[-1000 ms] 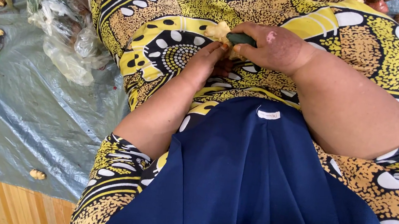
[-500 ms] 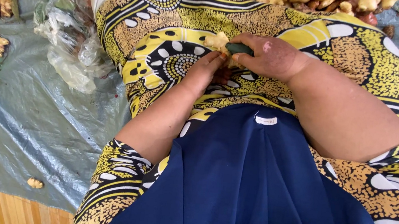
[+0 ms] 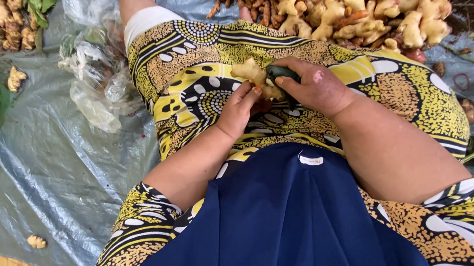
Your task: The person sits on a plastic sheet on the floor and peels ginger using a small knife. They hold the ginger in one hand and scrape the skin off with the knife in the other, discarding the peels onto the sheet.
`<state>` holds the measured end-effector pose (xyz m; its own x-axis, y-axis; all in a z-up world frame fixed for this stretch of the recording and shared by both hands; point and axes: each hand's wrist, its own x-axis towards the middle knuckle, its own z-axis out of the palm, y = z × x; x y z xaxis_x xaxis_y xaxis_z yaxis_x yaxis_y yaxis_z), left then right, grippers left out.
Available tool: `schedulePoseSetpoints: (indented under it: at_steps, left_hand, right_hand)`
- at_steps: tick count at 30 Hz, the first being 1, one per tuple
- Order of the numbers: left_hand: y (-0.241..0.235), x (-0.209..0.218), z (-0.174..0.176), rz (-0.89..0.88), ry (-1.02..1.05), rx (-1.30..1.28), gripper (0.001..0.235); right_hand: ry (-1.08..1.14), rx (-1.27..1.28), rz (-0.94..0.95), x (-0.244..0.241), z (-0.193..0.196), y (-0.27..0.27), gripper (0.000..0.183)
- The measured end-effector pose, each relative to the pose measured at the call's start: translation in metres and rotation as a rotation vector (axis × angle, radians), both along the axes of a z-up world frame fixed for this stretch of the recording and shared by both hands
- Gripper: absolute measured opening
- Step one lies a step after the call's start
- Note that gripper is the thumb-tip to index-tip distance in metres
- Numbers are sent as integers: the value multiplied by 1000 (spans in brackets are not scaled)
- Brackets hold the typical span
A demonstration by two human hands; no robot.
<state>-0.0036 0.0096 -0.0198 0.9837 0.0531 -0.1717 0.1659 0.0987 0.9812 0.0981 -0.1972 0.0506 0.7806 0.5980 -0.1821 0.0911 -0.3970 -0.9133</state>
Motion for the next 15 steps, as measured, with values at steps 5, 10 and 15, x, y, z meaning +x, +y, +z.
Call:
schedulePoseSetpoints:
  at_steps: [5,10,15]
  left_hand:
    - [-7,-3,31,-14,-51,-24,19]
    - [-3,-6,-4,-27,-96,-21,12]
    - [-11,-7,5,-139,-107,-11,21]
  right_hand:
    - [-12,238,-169,-10,26,-7,31]
    - [15,557,-139,-11,34,-13,37]
    - [-86,22,283,-16,49,8,52]
